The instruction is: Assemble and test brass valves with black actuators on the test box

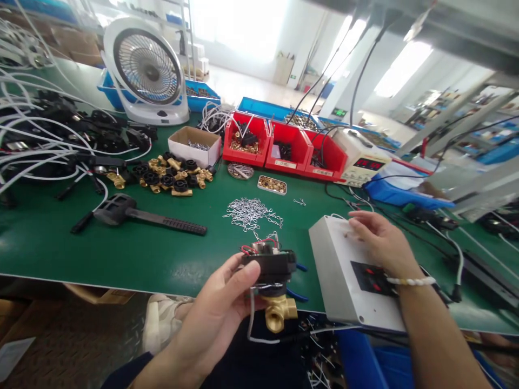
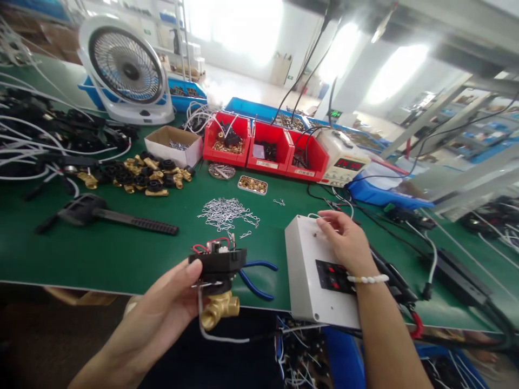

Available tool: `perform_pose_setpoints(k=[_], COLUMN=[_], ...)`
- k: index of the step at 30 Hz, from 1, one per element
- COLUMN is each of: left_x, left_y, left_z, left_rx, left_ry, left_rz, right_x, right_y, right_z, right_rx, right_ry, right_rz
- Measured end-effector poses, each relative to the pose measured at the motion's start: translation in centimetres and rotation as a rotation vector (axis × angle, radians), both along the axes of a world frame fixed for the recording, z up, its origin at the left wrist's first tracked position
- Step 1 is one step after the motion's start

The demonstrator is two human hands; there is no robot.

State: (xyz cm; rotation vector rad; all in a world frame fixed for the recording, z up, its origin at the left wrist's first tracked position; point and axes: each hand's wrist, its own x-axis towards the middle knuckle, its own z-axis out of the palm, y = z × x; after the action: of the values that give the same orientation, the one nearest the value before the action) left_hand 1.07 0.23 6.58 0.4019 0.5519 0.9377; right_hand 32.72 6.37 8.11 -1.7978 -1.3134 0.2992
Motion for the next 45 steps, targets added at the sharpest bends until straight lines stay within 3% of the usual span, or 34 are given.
perform_pose_setpoints(k=[3,6,9,10,11,13,15,17,22,26,45], left_x=[0.0,0.1,0.1,0.1,0.0,-0.1,-0.3,-0.4,-0.6,-0.8,-0.9], left_y=[0.1,0.1,0.2,0.3,0.3,0.4,0.3,0.1,-0.3,-0.4,-0.7], left_z=[-0.5,-0.5,-0.2,-0.1,0.0,0.0,0.2,0.4,1.2,1.2,1.4], left_rx=[-0.067,-0.05,-0.008,0.006,0.019,0.037,0.042,0.048,0.08,0.125,0.094], left_ry=[-0.081,-0.044,0.01,0.023,0.035,0.045,0.049,0.058,0.073,0.056,0.049], left_rz=[-0.079,-0.051,-0.007,0.005,0.012,0.023,0.04,0.057,0.057,0.05,0.041], right_x=[1.5,1.8,-0.2,-1.4,-2.6,-5.2,-7.3,-8.5,-7.9,-6.7,-8.3], right_y=[0.0,-1.2,-4.3,-5.7,-7.1,-10.0,-12.3,-13.9,-15.3,-15.5,-16.3], right_z=[0.4,2.0,3.7,4.0,4.1,3.8,2.4,-0.1,-7.7,-10.9,-12.8], right_rx=[0.297,0.533,0.598,0.578,0.457,0.096,-0.223,-0.425,-0.76,-0.859,-0.758], right_ry=[0.12,0.196,0.221,0.208,0.21,0.004,-0.108,-0.138,-0.391,-0.464,-0.402], right_rz=[-0.174,-0.311,-0.26,-0.191,-0.072,0.38,0.759,0.88,0.679,0.603,0.757])
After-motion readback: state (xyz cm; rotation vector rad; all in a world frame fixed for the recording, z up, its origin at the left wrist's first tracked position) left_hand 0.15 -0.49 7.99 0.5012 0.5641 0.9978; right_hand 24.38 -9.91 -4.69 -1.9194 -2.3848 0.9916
